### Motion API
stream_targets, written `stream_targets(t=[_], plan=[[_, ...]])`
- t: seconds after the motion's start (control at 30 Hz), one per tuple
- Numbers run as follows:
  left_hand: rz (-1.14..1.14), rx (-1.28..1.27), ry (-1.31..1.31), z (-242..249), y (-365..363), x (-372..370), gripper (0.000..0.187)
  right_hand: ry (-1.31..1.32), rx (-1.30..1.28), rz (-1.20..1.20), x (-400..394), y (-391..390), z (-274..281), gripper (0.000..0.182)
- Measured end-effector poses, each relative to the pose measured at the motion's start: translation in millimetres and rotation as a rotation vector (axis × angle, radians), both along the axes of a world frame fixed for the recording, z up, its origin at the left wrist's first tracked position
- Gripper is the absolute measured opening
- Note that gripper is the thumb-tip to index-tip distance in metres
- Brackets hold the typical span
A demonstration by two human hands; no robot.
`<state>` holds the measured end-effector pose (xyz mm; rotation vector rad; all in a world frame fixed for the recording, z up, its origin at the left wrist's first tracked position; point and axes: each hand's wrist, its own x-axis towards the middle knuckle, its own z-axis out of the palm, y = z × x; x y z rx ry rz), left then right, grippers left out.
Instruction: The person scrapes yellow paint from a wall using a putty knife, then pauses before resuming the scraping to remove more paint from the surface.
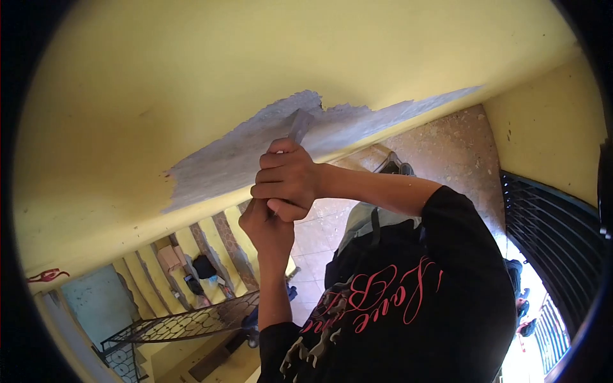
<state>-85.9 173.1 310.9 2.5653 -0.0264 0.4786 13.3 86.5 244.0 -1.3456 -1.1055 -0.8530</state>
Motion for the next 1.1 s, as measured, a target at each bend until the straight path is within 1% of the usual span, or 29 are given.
stream_targets(t=[0.07, 0.13, 0.23, 0.3, 0.33, 0.37, 0.4, 0.47, 0.5, 0.57, 0.6, 0.63, 0.7, 0.73, 0.77, 0.8, 0.87, 0.93, 0.97, 1.0, 1.03, 1.07, 1.1], plan=[[0.005, 0.024, 0.058, -0.8, -2.9, 6.4, 0.022, 0.003, -0.014, -0.065, 5.8, -9.1, -1.3, 0.021], [0.017, 0.018, 0.026, -8.5, -13.0, 13.3, 0.022, -0.006, -0.028, -0.057, 11.3, -18.3, -4.2, 0.021], [0.007, -0.034, 0.012, -10.5, -12.2, 4.9, 0.026, -0.009, -0.06, -0.046, 2.2, -18.6, -4.6, 0.022], [0.032, -0.069, 0.016, -5.3, -13.2, 7.6, 0.027, 0.017, -0.032, -0.049, 1.5, -11.1, -0.6, 0.015], [0.042, -0.101, 0.021, -3.4, -14.4, 11.2, 0.027, 0.016, -0.028, -0.06, 5.1, -16.0, -0.9, 0.015], [0.004, -0.066, 0.082, -3.4, -14.2, 13.5, 0.016, 0.007, -0.029, -0.095, 10.5, -23.1, -1.9, 0.015], [0.0, -0.065, 0.082, -4.3, -20.1, 17.9, 0.016, -0.002, -0.034, -0.124, 13.3, -30.0, -3.1, 0.015], [-0.081, -0.011, 0.084, -10.0, -39.9, 28.9, 0.015, 0.014, -0.039, -0.14, 15.5, -51.0, -7.3, 0.015], [-0.108, 0.013, 0.046, -12.7, -41.3, 29.8, 0.015, 0.037, -0.038, -0.157, 16.9, -58.8, -8.7, 0.015], [-0.086, -0.006, 0.046, -16.3, -34.8, 22.1, 0.015, 0.038, -0.041, -0.126, 11.9, -51.9, -9.5, 0.018], [-0.076, -0.02, 0.044, -14.0, -30.5, 17.1, 0.015, 0.037, -0.04, -0.107, 8.1, -44.7, -8.6, 0.022], [-0.084, -0.007, 0.044, -9.3, -28.1, 11.3, 0.015, 0.037, -0.027, -0.116, 4.0, -39.0, -6.6, 0.022], [0.005, 0.015, 0.08, -0.5, -24.4, -1.5, 0.013, 0.044, -0.047, -0.009, -3.7, -28.0, -1.5, 0.017], [0.001, 0.019, 0.078, 1.6, -22.9, -4.8, 0.013, 0.043, -0.042, -0.014, -5.5, -21.5, -0.1, 0.017], [0.056, -0.004, 0.066, 2.6, -21.1, -7.6, 0.014, 0.036, -0.026, 0.018, -6.8, -14.8, 1.5, 0.015], [0.112, -0.028, 0.055, 3.4, -19.9, -8.6, 0.019, 0.029, -0.011, 0.052, -7.1, -10.6, 2.1, 0.014], [0.13, -0.053, 0.076, 6.2, -21.7, -4.5, 0.019, 0.026, -0.025, 0.058, -3.0, -13.5, 0.7, 0.014], [0.073, 0.086, 0.158, 5.3, -24.0, -0.1, 0.02, 0.011, 0.02, 0.032, 3.6, -20.4, -4.9, 0.015], [0.053, 0.12, 0.087, -0.1, -26.3, -1.2, 0.02, 0.009, 0.017, 0.036, 3.1, -19.0, -4.4, 0.015], [0.054, 0.117, 0.085, -2.8, -22.2, -1.0, 0.02, 0.004, 0.003, 0.027, 1.7, -17.4, -3.1, 0.016], [0.08, 0.038, 0.081, -3.0, -15.9, -3.5, 0.015, 0.007, -0.011, 0.022, -1.4, -16.2, -2.6, 0.017], [0.109, -0.041, 0.076, -1.7, -13.3, -5.5, 0.014, 0.013, -0.013, 0.028, -2.9, -16.2, -3.1, 0.017], [0.108, -0.05, 0.109, 3.1, -12.4, -4.9, 0.014, 0.014, -0.026, 0.023, -1.5, -15.0, -2.7, 0.018]])
